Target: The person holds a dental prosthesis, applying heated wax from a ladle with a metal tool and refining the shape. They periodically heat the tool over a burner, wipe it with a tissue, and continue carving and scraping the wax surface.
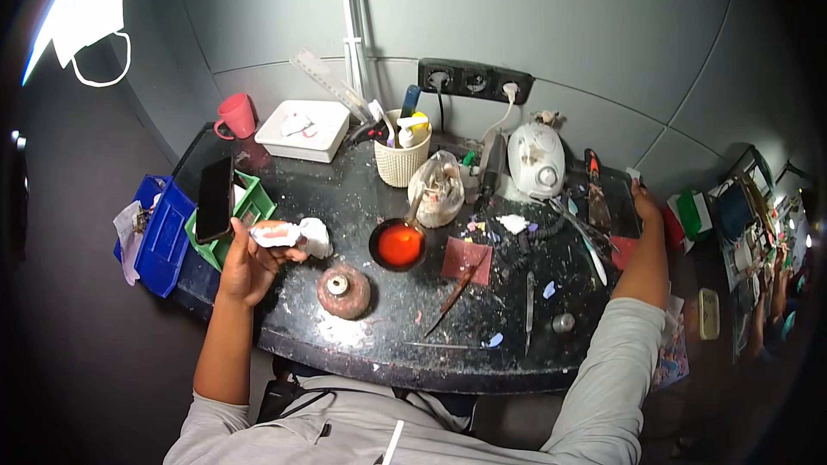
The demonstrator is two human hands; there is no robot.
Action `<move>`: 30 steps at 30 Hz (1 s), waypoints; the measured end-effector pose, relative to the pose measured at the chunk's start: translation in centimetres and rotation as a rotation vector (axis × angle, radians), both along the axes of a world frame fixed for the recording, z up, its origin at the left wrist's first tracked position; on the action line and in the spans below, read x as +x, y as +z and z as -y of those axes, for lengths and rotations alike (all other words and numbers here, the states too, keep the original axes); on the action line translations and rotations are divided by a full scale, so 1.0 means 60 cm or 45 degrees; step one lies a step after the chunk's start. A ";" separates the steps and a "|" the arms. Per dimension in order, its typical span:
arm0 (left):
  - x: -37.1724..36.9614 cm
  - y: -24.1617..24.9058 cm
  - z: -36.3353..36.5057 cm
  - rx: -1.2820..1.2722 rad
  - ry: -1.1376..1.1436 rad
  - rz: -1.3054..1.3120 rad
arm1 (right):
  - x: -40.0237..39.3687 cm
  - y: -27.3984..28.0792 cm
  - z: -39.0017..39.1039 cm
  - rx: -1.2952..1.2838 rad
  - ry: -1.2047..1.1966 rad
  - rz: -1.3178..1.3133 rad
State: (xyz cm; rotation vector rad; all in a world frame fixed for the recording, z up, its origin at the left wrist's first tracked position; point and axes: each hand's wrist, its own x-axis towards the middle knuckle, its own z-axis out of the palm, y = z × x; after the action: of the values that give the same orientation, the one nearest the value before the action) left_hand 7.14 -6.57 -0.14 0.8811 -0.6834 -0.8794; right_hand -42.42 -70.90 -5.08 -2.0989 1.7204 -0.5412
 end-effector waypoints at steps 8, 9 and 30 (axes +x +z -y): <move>-0.001 0.004 0.001 -0.011 0.009 -0.007 | 0.007 -0.043 0.066 0.040 -0.164 0.004; -0.001 0.004 0.001 -0.005 0.008 -0.007 | -0.003 -0.048 0.084 0.078 -0.128 -0.056; 0.009 -0.013 0.011 0.072 -0.023 -0.039 | 0.042 -0.006 0.043 0.111 -0.147 0.020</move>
State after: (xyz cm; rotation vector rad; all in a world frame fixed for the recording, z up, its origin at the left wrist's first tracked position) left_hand 7.69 -7.25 -0.94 0.9111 -0.6431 -0.9302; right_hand -39.90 -73.45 -5.46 -1.9401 1.8310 -0.5038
